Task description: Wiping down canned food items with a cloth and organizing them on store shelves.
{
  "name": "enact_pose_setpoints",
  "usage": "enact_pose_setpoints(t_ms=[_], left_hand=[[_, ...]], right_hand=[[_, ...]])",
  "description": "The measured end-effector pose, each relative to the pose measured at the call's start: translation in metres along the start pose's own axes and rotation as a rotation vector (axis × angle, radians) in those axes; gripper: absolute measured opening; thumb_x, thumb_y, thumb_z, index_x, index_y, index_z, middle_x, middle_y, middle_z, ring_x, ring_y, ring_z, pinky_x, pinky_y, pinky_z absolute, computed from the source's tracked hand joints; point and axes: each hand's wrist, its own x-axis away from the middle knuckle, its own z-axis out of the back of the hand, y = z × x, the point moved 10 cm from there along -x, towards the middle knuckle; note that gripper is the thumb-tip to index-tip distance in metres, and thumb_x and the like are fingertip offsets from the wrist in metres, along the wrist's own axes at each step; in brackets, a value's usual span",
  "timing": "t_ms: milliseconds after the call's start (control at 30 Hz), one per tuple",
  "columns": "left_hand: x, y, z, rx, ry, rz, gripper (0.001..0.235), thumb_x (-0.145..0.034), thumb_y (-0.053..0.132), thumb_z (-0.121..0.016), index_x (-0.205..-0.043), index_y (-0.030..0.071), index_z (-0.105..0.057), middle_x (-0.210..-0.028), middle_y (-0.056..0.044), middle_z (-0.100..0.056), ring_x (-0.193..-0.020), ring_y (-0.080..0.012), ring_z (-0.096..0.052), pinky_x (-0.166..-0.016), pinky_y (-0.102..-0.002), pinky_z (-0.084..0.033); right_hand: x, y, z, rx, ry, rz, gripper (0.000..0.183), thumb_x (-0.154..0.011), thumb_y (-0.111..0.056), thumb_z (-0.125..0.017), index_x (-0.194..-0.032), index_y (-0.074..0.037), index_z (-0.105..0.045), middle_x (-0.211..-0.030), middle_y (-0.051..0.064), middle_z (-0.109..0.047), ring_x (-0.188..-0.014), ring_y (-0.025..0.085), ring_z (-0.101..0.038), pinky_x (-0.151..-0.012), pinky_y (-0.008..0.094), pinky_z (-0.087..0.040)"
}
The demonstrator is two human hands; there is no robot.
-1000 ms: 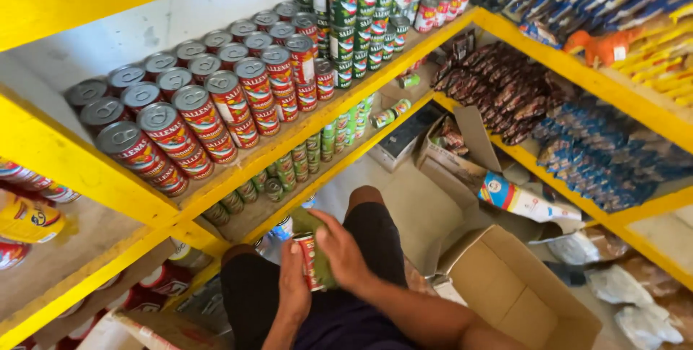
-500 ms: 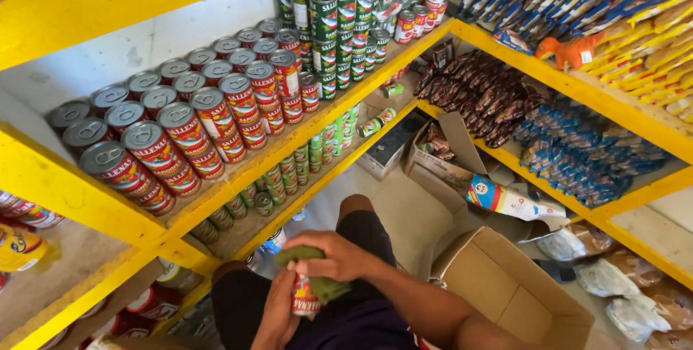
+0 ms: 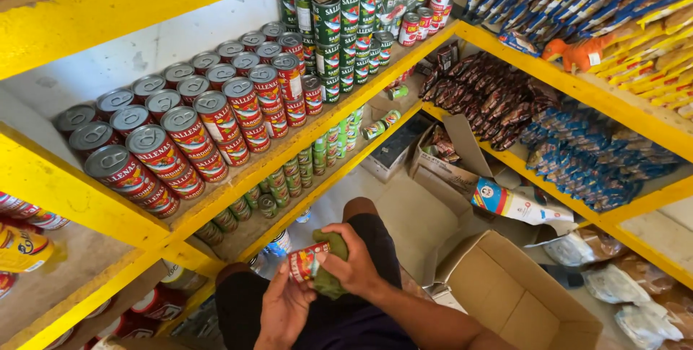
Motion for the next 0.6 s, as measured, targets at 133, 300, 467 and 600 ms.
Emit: enact_pose_setpoints(t_ms=[133,300,467,600], left_hand=[[0.003,0.014,0.004,-0.128,0.069,-0.134,0.033,-0.106,0.028,-0.053,-0.123,0.001,-0.061,-0.095,-0.01,-0.07,-0.068,-0.0122,-0.063,-0.06,-0.028,-0.053],[0.008,0.018,0.003,-0.204,0.135,-0.164,0.044,-0.107,0.031,-0.048,-0.136,-0.001,-0.058,-0.111,-0.016,-0.068,-0.088,-0.019,-0.062,-0.076,-0.033,-0.05],[0.012,0.02,-0.003,-0.237,0.186,-0.107,0.049,-0.102,0.032,-0.054,-0.138,-0.001,-0.056,-0.114,-0.019,-0.068,-0.086,-0.0222,-0.064,-0.07,-0.034,-0.052],[0.009,0.01,0.013,-0.242,0.194,-0.075,0.057,-0.1,0.037,-0.056,-0.144,0.001,-0.055,-0.106,-0.015,-0.068,-0.074,-0.0142,-0.062,-0.06,-0.026,-0.05]], right_hand=[[0.012,-0.033,-0.012,0.235,0.064,0.221,0.048,-0.087,-0.027,-0.069,-0.124,0.001,-0.055,-0.116,0.016,-0.057,-0.094,0.024,-0.059,-0.08,0.035,-0.052],[0.022,-0.038,-0.017,0.28,0.116,0.292,0.052,-0.092,-0.04,-0.063,-0.124,0.001,-0.055,-0.119,0.017,-0.054,-0.102,0.028,-0.055,-0.092,0.039,-0.047],[0.026,-0.012,-0.014,0.003,0.142,0.128,0.038,-0.094,-0.028,-0.057,-0.121,-0.002,-0.054,-0.111,0.011,-0.058,-0.093,0.019,-0.053,-0.085,0.033,-0.047],[0.028,0.013,-0.011,-0.189,0.163,0.002,0.032,-0.097,-0.026,-0.056,-0.12,-0.004,-0.054,-0.096,0.008,-0.059,-0.077,0.013,-0.05,-0.068,0.029,-0.045]])
